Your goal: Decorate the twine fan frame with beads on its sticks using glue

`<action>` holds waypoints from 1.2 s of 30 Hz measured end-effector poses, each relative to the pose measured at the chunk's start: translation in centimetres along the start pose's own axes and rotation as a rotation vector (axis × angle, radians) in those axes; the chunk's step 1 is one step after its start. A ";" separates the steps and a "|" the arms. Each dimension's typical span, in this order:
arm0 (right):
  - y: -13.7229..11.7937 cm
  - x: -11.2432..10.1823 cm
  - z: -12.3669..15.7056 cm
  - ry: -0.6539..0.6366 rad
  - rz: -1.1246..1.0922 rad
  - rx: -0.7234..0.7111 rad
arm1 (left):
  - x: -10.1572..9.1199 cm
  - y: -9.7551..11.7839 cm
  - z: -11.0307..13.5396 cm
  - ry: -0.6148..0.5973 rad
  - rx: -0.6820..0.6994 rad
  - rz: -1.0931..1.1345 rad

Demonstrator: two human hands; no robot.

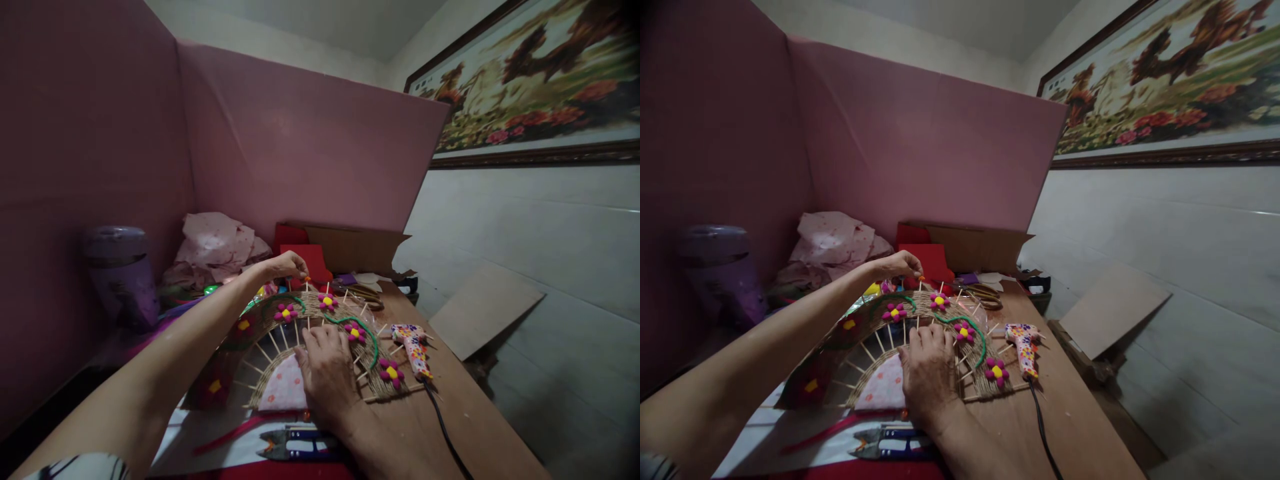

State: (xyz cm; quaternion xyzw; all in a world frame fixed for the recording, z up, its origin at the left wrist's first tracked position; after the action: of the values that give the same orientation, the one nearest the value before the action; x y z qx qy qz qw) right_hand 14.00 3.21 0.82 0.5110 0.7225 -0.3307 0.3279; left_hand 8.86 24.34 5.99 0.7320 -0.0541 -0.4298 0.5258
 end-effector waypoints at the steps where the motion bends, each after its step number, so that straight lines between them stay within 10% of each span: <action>1: 0.0 0.0 0.0 0.002 0.002 0.000 | 0.0 0.1 0.0 -0.002 0.006 0.002; 36: -0.1 -0.2 0.0 0.035 0.050 -0.017 | -0.4 0.4 -0.2 0.089 0.056 -0.020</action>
State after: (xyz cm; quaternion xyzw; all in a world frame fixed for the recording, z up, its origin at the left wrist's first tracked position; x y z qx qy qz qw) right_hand 13.99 3.12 0.98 0.5316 0.7179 -0.3073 0.3280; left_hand 8.87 24.57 6.56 0.7655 -0.0353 -0.4003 0.5025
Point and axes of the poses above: each hand's wrist, its own z-axis away from the middle knuckle, its own x-axis out of the palm, y = z × x, the point moved 6 cm from there along -z, towards the middle knuckle, and after that the axes turned 1 degree about -z, right-handed, at the moved point
